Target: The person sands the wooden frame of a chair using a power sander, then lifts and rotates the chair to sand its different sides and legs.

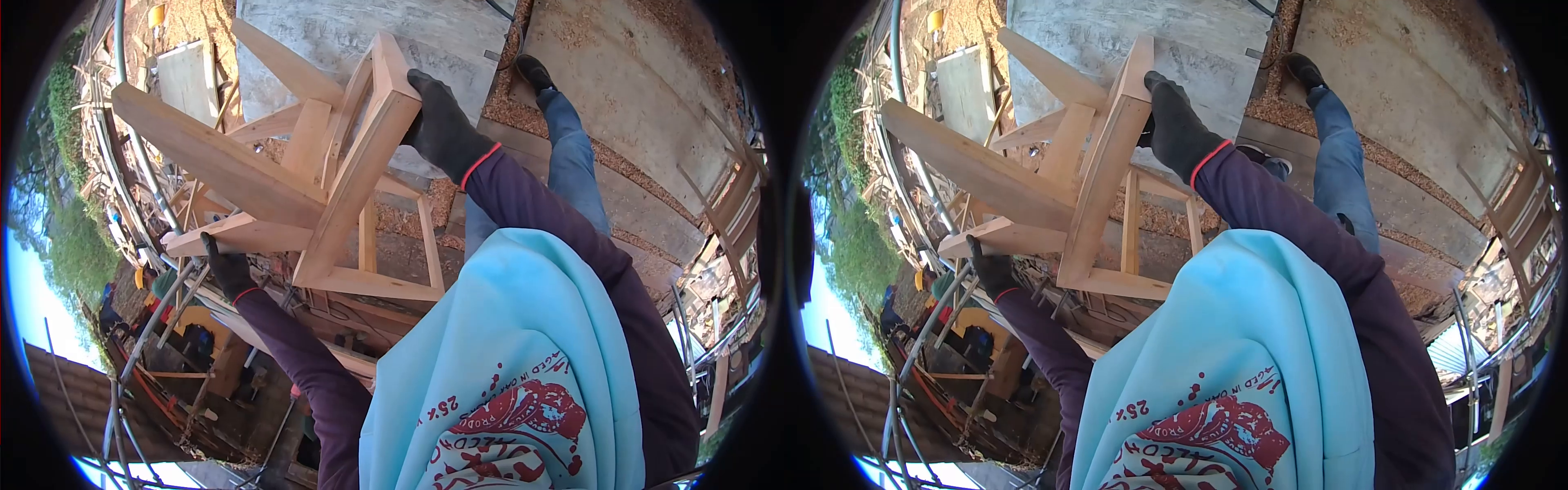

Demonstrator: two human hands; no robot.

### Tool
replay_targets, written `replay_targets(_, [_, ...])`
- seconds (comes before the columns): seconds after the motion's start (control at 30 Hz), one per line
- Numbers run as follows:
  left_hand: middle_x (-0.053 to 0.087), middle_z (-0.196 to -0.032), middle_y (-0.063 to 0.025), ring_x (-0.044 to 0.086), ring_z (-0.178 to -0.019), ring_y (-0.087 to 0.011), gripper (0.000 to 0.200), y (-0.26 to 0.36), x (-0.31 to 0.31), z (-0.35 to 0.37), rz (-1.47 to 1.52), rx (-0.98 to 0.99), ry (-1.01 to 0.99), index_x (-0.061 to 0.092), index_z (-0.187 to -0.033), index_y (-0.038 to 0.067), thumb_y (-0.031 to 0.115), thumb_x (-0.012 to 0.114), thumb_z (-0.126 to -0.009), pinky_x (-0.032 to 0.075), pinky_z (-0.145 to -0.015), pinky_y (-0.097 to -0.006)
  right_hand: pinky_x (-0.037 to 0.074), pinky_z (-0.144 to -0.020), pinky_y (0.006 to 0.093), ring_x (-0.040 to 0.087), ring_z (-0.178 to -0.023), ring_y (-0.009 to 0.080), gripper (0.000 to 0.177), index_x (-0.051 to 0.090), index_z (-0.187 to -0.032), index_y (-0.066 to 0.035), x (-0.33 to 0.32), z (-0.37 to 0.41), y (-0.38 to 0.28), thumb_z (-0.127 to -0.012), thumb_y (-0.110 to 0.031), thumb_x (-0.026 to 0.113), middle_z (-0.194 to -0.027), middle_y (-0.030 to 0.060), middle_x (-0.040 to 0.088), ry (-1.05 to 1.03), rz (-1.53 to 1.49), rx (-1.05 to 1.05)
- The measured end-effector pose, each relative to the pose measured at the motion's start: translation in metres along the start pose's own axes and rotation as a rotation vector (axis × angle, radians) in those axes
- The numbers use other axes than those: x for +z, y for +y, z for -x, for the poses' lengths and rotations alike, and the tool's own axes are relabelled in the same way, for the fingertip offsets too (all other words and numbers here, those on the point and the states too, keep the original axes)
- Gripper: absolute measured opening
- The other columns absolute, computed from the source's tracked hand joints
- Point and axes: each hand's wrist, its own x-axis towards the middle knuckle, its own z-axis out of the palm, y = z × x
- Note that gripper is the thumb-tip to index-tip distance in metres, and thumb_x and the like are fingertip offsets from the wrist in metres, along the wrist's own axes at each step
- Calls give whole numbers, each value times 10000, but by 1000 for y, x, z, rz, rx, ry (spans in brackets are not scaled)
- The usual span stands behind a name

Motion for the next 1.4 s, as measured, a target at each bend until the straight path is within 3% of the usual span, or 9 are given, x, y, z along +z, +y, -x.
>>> replay_targets(0.33, [555,-1385,-214,560,-1286,-346,713,3,-10,-25,-8,2,-44,430,-1437,-29,435,714,-976,489,-1074,-511,536,-940,550,662,-1022,330,503,545,-1273,43,-10,-6,-12,-1088,-392,374,-1128,190,651,43,-33,105])
replay_targets(0.57, [557,-1390,-163,541,-1280,-285,675,-1,3,-7,-12,32,29,503,-1424,-3,474,690,-984,453,-1096,-430,569,-925,560,666,-968,341,484,485,-1202,23,-15,27,-34,-1070,-442,452,-1071,212,603,-39,157,23])
replay_targets(0.73, [569,-1373,-162,579,-1256,-292,518,-10,-32,-16,45,-14,-49,540,-1372,15,353,679,-1005,524,-1024,-460,598,-878,521,663,-972,278,633,519,-1423,-34,-6,42,-51,-1006,-506,587,-1113,142,621,-192,413,60])
replay_targets(0.9, [565,-1366,-149,571,-1261,-273,570,-23,-21,37,94,-17,-27,531,-1404,20,366,700,-985,518,-1030,-428,611,-583,335,738,-781,242,587,603,-1275,40,-20,52,-57,-966,-451,690,-1088,210,668,-49,830,222])
replay_targets(1.0, [570,-1351,-135,579,-1242,-245,601,-41,-9,69,119,31,82,516,-1435,25,356,713,-973,521,-1014,-390,593,-537,313,743,-724,231,530,602,-1243,53,-54,54,-49,-955,-373,728,-1045,205,682,-48,844,242])
replay_targets(1.07, [628,-1257,-39,630,-1095,-172,599,-62,-20,74,112,42,161,589,-1432,64,335,773,-930,543,-876,-331,600,-543,302,746,-774,221,481,591,-1259,58,-76,54,-43,-953,-285,735,-1058,204,683,-53,826,230])
replay_targets(1.1, [616,-1229,-63,641,-1043,-178,603,-61,-9,91,92,52,177,576,-1389,17,322,790,-915,542,-844,-344,611,-559,307,742,-781,222,477,587,-1269,58,-80,63,-39,-955,-273,729,-1058,197,685,-31,775,171])
replay_targets(1.33, [598,-1143,-122,635,-1041,-196,541,-79,-9,116,-98,353,201,536,-1219,-33,275,826,-882,535,-850,-345,651,-723,366,714,-912,220,564,504,-1409,53,-124,61,-26,-966,-228,712,-1122,142,677,-78,754,171])
replay_targets(1.4, [598,-1156,-128,628,-1050,-209,530,-77,4,123,149,253,243,541,-1231,-30,247,827,-880,521,-903,-351,647,-767,373,702,-974,219,580,490,-1436,47,-129,65,-30,-974,-227,707,-1174,137,660,-88,715,217])
